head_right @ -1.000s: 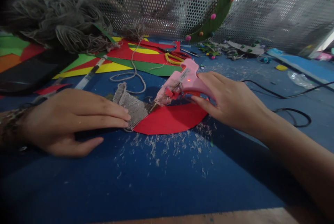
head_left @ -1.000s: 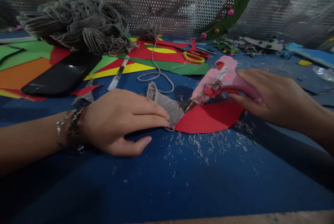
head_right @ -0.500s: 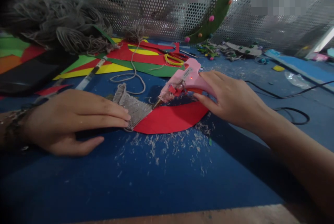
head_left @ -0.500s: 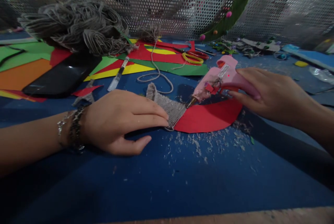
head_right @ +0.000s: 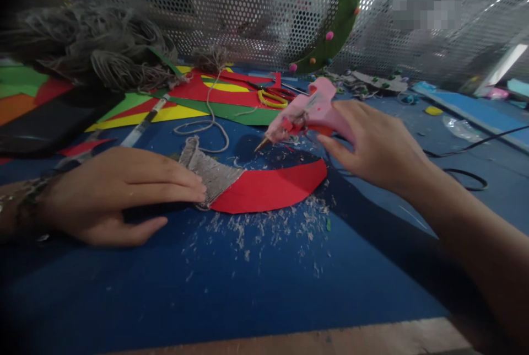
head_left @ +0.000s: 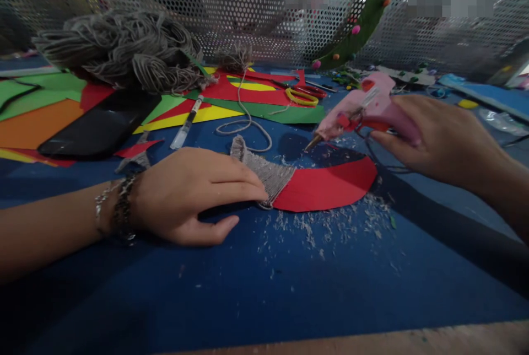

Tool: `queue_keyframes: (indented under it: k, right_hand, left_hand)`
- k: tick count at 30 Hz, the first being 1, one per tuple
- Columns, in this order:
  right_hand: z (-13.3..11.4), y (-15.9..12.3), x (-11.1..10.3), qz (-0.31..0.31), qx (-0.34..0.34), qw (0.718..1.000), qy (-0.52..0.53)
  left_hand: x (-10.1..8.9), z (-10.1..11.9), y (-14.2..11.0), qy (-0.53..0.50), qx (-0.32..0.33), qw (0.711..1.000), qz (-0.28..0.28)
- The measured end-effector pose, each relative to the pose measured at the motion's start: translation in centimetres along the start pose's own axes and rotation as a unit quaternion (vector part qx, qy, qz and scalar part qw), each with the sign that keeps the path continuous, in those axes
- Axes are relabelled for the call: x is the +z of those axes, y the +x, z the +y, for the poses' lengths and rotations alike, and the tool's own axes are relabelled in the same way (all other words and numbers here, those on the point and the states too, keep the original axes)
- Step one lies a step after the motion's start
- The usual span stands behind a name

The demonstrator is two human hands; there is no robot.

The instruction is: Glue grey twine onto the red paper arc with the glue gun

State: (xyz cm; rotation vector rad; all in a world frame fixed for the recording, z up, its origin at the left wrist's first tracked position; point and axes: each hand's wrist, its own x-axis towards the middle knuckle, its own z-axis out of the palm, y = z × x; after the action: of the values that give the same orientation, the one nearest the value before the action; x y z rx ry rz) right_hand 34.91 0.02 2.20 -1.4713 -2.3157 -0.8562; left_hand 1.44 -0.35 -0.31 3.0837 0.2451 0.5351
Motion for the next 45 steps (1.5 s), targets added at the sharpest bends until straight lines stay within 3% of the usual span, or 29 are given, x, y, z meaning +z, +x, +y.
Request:
queue_keyframes:
  k: [3, 5, 8, 12, 16, 18, 21, 23, 24, 25, 27, 29, 30, 33, 36, 42, 45]
  right_hand:
    - [0.9, 0.2, 0.1, -0.02, 0.081, 0.996, -0.034]
    - [1.7, 0.4, 0.3, -0.065, 0.152, 0.985, -0.052]
    - [2.7, 0.5, 0.9, -0.175, 0.237, 0.954, -0.063]
    - [3.3, 0.6, 1.3, -0.282, 0.258, 0.923, -0.049]
    - [2.9, 0.7, 0.8, -0.287, 0.272, 0.916, -0.064]
    - [2.4, 0.9, 0.1, -0.257, 0.278, 0.922, -0.084]
    - [0.9, 1.5, -1.4, -0.135, 0.213, 0.966, -0.057]
    - [-1.0, 2.1, -2.6, -0.064, 0.093, 0.992, 0.052]
    - [-2.3, 2.5, -3.3, -0.052, 0.019, 0.99, 0.13]
    - [-3.8, 2.8, -4.0, -0.049, -0.049, 0.975, 0.21]
    - [-7.0, 3.3, -5.4, -0.073, -0.187, 0.914, 0.354]
    - [-9.7, 3.8, -6.3, -0.138, -0.286, 0.861, 0.398]
    - [-10.7, 4.0, -6.5, -0.156, -0.32, 0.85, 0.389]
    - [-12.1, 4.6, -6.2, -0.153, -0.34, 0.882, 0.287]
    - [-11.8, 5.3, -5.2, -0.156, -0.325, 0.911, 0.198]
    - [-11.6, 6.1, -4.3, -0.217, -0.22, 0.914, 0.264]
    - [-11.9, 6.1, -4.4, -0.227, -0.23, 0.908, 0.265]
  left_hand:
    - [0.1, 0.0, 0.1, -0.014, -0.033, 0.999, 0.041]
    - [0.2, -0.2, 0.1, -0.012, -0.058, 0.996, 0.073]
    - [0.3, -0.6, 0.1, -0.033, -0.084, 0.995, 0.048]
    - [0.3, -1.2, 0.2, -0.102, -0.103, 0.989, 0.018]
    - [0.3, -1.5, 0.3, -0.124, -0.107, 0.986, 0.027]
    - [0.3, -1.5, 0.3, -0.123, -0.102, 0.987, 0.03]
    - [0.3, -1.3, 0.4, -0.136, -0.097, 0.985, 0.037]
    - [0.3, -1.2, 0.4, -0.144, -0.107, 0.983, 0.046]
    - [0.3, -1.1, 0.4, -0.142, -0.114, 0.982, 0.052]
    - [0.3, -1.1, 0.4, -0.136, -0.118, 0.982, 0.056]
    - [0.3, -1.2, 0.4, -0.115, -0.118, 0.984, 0.068]
    - [0.3, -1.2, 0.4, -0.09, -0.118, 0.985, 0.085]
    - [0.3, -1.3, 0.4, -0.084, -0.125, 0.985, 0.089]
    - [0.4, -1.2, 0.5, -0.093, -0.168, 0.98, 0.06]
    - [0.3, -1.0, 0.6, -0.098, -0.208, 0.973, 0.03]
    - [0.0, -0.7, 0.9, -0.083, -0.224, 0.971, 0.027]
    - [-0.1, -0.7, 0.9, -0.076, -0.224, 0.971, 0.03]
